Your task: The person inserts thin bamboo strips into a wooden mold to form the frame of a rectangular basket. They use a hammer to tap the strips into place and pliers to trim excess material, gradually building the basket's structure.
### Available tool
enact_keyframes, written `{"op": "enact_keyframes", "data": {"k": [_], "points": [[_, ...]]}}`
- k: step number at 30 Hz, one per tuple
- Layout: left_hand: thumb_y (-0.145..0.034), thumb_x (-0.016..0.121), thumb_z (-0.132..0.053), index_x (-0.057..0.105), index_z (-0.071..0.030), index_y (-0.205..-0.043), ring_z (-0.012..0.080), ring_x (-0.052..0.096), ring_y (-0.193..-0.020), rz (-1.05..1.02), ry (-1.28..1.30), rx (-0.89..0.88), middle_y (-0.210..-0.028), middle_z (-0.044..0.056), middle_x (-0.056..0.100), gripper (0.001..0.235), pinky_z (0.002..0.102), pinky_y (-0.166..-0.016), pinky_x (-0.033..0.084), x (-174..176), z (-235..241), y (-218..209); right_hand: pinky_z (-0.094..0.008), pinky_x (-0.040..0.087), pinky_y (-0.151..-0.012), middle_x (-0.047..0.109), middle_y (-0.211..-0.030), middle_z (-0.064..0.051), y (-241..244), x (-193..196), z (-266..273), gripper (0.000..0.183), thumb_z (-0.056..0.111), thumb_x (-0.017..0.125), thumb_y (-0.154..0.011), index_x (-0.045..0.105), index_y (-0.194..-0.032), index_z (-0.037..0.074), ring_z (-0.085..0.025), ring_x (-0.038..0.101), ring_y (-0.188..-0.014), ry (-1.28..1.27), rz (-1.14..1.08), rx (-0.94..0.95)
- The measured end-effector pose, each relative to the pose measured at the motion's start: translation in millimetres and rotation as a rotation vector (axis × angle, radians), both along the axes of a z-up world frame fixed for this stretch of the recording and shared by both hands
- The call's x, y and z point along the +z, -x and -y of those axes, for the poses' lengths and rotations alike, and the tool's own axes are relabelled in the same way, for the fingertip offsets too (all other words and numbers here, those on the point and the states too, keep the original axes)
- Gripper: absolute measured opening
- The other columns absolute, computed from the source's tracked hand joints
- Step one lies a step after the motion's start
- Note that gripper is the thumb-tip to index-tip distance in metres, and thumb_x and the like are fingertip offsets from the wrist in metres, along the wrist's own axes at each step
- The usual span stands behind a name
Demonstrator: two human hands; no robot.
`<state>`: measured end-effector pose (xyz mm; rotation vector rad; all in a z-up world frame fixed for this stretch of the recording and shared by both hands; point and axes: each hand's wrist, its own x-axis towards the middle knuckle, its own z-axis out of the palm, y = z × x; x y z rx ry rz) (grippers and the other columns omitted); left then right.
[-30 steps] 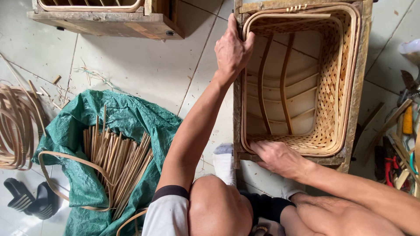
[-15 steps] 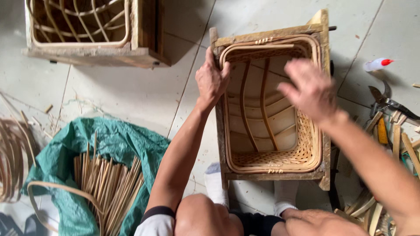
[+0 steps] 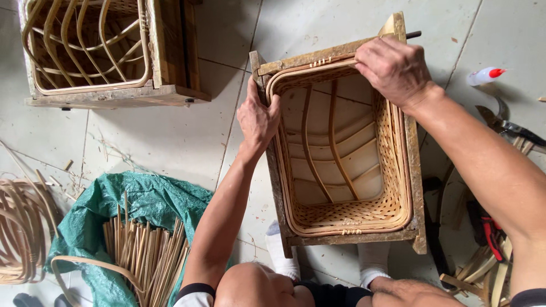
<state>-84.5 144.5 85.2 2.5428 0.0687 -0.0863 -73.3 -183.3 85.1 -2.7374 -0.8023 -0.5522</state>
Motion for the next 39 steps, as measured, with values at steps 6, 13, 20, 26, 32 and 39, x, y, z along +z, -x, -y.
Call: {"op": "enact_keyframes", "data": {"k": [6,13,20,26,32,39], "points": [[-0.074,0.079,-0.029,0.040,0.001,-0.147,0.0334,0.059,-0.124,0.605,-0.300,-0.262,-0.135,0.025,0.064,0.088,0.045,-0.102,0.047,16.4,17.7,-7.3,-0.027,0.061,-0.073,0.077,-0.091,-0.004,-4.9,11.0,0.7,0.012,0.017,0.083,-0.100,0.073,-0.094,0.011,-0.015,0.073,-0.082,-0.046,-0.070,0.009],[-0.095,0.066,0.004,0.066,-0.010,-0.129,0.0224,0.057,-0.104,0.503,-0.184,-0.681,-0.110,0.005,0.061,0.037,0.036,-0.101,0.051,1.6,58.4,-40.6,-0.025,0.060,-0.064,0.075,-0.085,-0.005,-14.2,4.6,1.4,0.012,0.016,0.078,-0.106,0.075,-0.096,0.009,-0.014,0.071,-0.070,-0.022,-0.184,-0.019],[-0.091,0.066,-0.002,0.068,-0.008,-0.121,0.0242,0.055,-0.098,0.565,-0.108,-0.719,-0.099,0.006,0.056,0.031,0.039,-0.092,0.050,20.3,52.7,-34.7,-0.030,0.063,-0.081,0.078,-0.097,-0.007,-8.3,23.5,-9.8,0.010,0.013,0.080,-0.110,0.076,-0.101,0.010,-0.018,0.076,-0.086,-0.072,-0.194,-0.037],[-0.089,0.067,0.000,0.072,-0.006,-0.120,0.0287,0.055,-0.097,0.549,-0.109,-0.770,-0.097,0.008,0.058,0.032,0.041,-0.082,0.048,31.6,54.0,-37.1,-0.041,0.055,-0.105,0.067,-0.133,-0.021,65.4,81.5,51.9,0.049,0.008,0.085,-0.088,0.067,-0.132,-0.003,-0.032,0.065,-0.122,-0.280,-0.081,-0.162],[-0.095,0.067,0.000,0.074,-0.009,-0.113,0.0267,0.055,-0.098,0.506,-0.212,-0.763,-0.099,0.007,0.062,0.021,0.040,-0.084,0.049,33.0,53.9,-37.0,-0.030,0.064,-0.089,0.075,-0.112,-0.013,233.4,100.2,216.4,0.022,0.005,0.074,-0.114,0.070,-0.135,0.002,-0.020,0.075,-0.098,-0.436,-0.273,-0.822],[-0.109,0.070,-0.010,0.078,-0.011,-0.123,0.0230,0.056,-0.095,0.531,-0.148,-0.722,-0.098,0.006,0.064,0.016,0.038,-0.085,0.051,13.0,48.3,-43.5,-0.042,0.051,-0.111,0.062,-0.145,-0.019,324.7,-30.2,230.8,0.051,0.020,0.073,-0.096,0.063,-0.144,0.004,-0.032,0.062,-0.130,-0.354,-0.657,-1.066]]}}
